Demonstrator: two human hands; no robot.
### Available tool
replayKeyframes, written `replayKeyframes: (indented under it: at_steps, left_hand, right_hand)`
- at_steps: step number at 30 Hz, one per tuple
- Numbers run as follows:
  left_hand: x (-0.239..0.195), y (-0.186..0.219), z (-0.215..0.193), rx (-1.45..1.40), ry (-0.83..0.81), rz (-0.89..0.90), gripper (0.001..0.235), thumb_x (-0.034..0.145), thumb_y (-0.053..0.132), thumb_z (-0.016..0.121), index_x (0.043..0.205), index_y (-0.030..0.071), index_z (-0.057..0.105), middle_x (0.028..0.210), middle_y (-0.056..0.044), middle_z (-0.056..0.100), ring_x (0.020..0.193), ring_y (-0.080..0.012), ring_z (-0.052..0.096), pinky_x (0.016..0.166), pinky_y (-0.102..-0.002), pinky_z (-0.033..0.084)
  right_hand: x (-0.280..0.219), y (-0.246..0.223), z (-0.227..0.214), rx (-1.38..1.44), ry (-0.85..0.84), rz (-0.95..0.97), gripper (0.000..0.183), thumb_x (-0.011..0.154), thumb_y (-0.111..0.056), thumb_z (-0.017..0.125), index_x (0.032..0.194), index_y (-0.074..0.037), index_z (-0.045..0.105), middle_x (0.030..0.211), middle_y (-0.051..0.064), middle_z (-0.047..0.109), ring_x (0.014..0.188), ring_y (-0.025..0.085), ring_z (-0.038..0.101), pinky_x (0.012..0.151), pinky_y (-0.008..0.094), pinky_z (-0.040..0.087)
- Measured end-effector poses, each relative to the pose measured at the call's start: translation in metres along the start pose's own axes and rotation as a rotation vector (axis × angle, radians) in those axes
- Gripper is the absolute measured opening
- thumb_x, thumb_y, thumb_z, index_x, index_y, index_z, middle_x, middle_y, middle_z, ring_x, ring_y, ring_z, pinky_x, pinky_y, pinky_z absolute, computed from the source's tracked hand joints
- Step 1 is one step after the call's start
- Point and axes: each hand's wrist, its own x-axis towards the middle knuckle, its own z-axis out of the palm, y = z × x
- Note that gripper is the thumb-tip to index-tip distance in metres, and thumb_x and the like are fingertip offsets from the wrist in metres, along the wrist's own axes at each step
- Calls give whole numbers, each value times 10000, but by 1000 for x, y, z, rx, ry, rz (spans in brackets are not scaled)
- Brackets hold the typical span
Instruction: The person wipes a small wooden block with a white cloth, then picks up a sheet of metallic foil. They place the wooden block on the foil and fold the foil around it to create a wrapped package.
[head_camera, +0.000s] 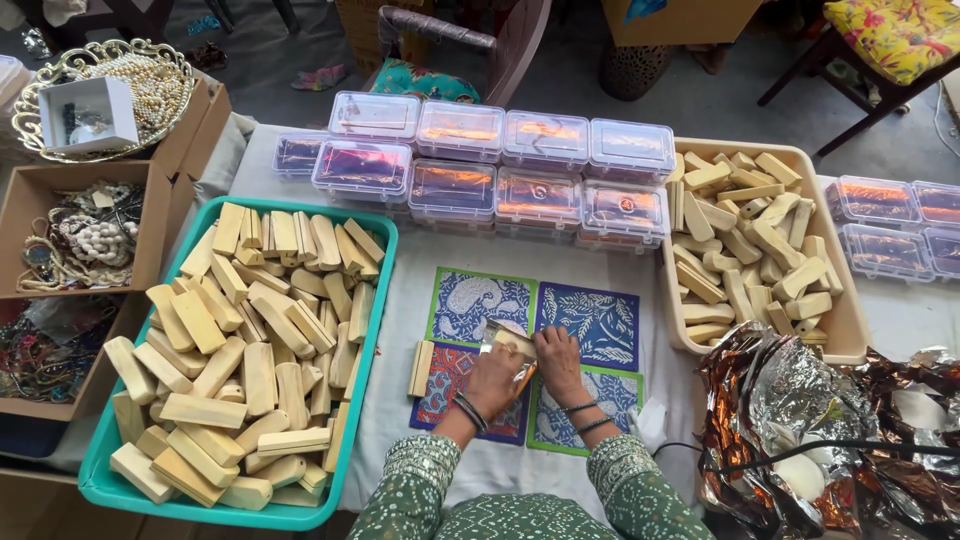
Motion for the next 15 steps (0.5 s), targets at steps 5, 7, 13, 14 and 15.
replayKeyframes:
  at_steps: [5, 7, 13, 14, 15]
  left_hand:
    - [-36, 21, 45, 67, -307, 137, 207, 884, 191, 699, 1023, 38, 702, 1178, -139, 623, 1101, -332, 614, 872, -463, 543]
    - [-50, 24, 58, 36, -81, 285, 277, 838, 143, 673, 1097, 46, 696, 1136, -125, 644, 1030, -321, 640, 781, -487, 548]
    - [-39, 1, 68, -234, -121, 15, 169, 972, 222, 643, 983, 59, 684, 1016, -144, 692, 977, -363, 678, 828, -486, 571]
    - [-31, -3, 60, -234, -122, 17, 169, 972, 222, 643, 983, 59, 684, 1016, -144, 692, 977, -363, 678, 828, -486, 571]
    - [-22, -7, 51, -251, -31, -125, 179, 978, 228, 626, 1006, 58, 678, 979, -167, 676, 932, -375, 679, 793, -494, 569]
  right_hand:
    - [-6, -9, -5, -28, 4, 13, 156, 844, -94, 632, 990, -139, 662, 950, 51, 575, 935, 251, 606, 743, 397, 482]
    - [-8, -15, -16, 95, 0, 39, 248, 749, -84, 645, 997, -99, 646, 948, 82, 575, 859, 287, 651, 669, 407, 528]
    - [-19, -11, 0, 121, 69, 71, 222, 833, -44, 637, 1039, -126, 643, 970, 70, 620, 745, 300, 690, 614, 415, 555]
    - [-20, -11, 0, 121, 69, 72, 222, 833, -44, 637, 1039, -126, 643, 970, 70, 620, 745, 300, 690, 614, 415, 555]
    - [-21, -10, 0, 110, 57, 75, 197, 853, -48, 634, 1037, -119, 640, 964, 75, 619, 760, 296, 688, 625, 410, 556]
